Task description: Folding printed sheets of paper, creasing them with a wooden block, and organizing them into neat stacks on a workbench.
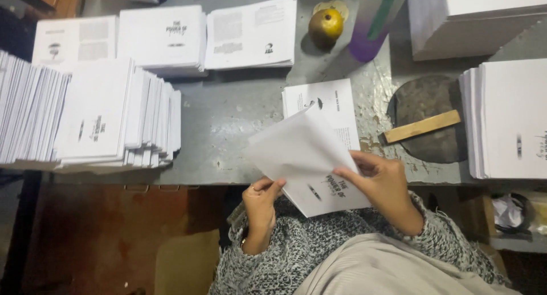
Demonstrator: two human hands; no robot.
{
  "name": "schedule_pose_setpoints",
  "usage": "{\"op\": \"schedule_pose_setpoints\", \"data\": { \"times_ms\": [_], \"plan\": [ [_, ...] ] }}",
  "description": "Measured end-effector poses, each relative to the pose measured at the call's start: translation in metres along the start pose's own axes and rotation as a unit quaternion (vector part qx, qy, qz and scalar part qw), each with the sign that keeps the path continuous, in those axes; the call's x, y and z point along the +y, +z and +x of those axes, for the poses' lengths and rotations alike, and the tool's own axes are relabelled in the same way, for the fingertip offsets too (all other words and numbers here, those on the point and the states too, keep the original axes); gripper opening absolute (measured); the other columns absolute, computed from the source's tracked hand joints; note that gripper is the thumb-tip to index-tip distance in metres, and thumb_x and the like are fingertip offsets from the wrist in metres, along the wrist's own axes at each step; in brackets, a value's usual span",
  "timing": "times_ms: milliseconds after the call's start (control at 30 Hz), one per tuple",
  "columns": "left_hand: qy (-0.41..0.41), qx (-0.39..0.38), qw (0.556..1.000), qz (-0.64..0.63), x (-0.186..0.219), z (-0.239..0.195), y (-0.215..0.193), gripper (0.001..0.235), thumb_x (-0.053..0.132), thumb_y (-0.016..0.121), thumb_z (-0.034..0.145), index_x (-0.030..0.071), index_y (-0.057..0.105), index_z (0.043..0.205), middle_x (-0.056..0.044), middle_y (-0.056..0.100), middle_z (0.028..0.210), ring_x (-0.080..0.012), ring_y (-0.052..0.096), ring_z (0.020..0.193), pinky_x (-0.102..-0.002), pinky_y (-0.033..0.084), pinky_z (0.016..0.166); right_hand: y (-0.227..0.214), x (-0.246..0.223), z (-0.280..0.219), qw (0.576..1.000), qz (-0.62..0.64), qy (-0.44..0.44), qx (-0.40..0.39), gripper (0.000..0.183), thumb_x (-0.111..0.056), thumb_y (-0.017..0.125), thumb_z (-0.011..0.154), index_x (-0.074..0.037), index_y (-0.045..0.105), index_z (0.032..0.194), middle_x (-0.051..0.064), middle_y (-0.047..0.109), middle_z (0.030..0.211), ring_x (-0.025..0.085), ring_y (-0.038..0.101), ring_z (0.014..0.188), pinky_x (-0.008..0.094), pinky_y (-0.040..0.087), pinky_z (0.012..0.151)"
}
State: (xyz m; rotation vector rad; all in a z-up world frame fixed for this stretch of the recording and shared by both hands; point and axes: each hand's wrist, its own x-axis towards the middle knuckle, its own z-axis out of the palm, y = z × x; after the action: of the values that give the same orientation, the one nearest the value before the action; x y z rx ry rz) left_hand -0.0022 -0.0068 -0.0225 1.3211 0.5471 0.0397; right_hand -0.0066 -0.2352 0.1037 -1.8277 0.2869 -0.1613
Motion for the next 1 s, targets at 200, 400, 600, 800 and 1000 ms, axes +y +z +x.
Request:
{"op": "schedule_pose_setpoints", "data": {
  "times_ms": [200,400,600,800,1000],
  "plan": [
    [-0.047,0.008,0.998,-0.048,-0.001,-0.001,0.001,0.021,-0.009,0.089,0.068,-0.003,0.072,0.078,-0.011,0.073,0.07,-0.0209,0.073,0.061,-0.033,0.065,0.059,-0.001,-0.001,0.007,1.0,0.005,0.019,-0.016,0.042,-0.003,0.086,0.074,0.003,0.075,0.114,0.026,0.076,0.091,0.037,0.076,0.083,0.043,0.063,0.07],
    [-0.063,-0.014,0.994,-0.09,-0.017,0.002,-0.005,0.024,-0.014,0.088,0.065,-0.005,0.071,0.079,-0.018,0.075,0.075,-0.0269,0.075,0.067,-0.04,0.066,0.061,-0.006,-0.011,-0.003,1.0,0.015,0.011,0.016,0.036,-0.005,0.088,0.073,0.0,0.075,0.106,0.023,0.079,0.085,0.035,0.077,0.082,0.041,0.063,0.072],
    [-0.056,-0.04,0.993,-0.097,-0.053,0.018,-0.023,0.026,-0.015,0.086,0.066,-0.002,0.069,0.082,-0.019,0.077,0.081,-0.0277,0.076,0.072,-0.041,0.068,0.065,-0.011,-0.016,-0.011,0.999,0.038,-0.002,0.031,0.024,-0.004,0.088,0.072,0.001,0.076,0.092,0.02,0.08,0.081,0.029,0.078,0.084,0.038,0.063,0.074],
    [-0.061,-0.075,0.989,-0.108,-0.04,0.009,-0.018,0.026,-0.006,0.086,0.068,0.001,0.067,0.084,-0.018,0.076,0.087,-0.0305,0.074,0.085,-0.044,0.066,0.076,-0.019,-0.004,-0.019,0.993,-0.032,-0.113,0.0,0.019,-0.018,0.083,0.079,-0.008,0.077,0.093,0.005,0.082,0.082,0.011,0.08,0.067,0.016,0.067,0.058],
    [-0.044,-0.092,0.991,-0.087,-0.027,0.002,-0.011,0.014,-0.012,0.08,0.072,-0.002,0.073,0.078,-0.015,0.076,0.077,-0.0267,0.073,0.076,-0.039,0.062,0.075,-0.032,-0.031,-0.026,0.995,0.042,-0.07,-0.058,0.016,-0.01,0.079,0.08,-0.005,0.08,0.095,0.007,0.083,0.086,0.014,0.081,0.074,0.023,0.07,0.077]
  ]
}}
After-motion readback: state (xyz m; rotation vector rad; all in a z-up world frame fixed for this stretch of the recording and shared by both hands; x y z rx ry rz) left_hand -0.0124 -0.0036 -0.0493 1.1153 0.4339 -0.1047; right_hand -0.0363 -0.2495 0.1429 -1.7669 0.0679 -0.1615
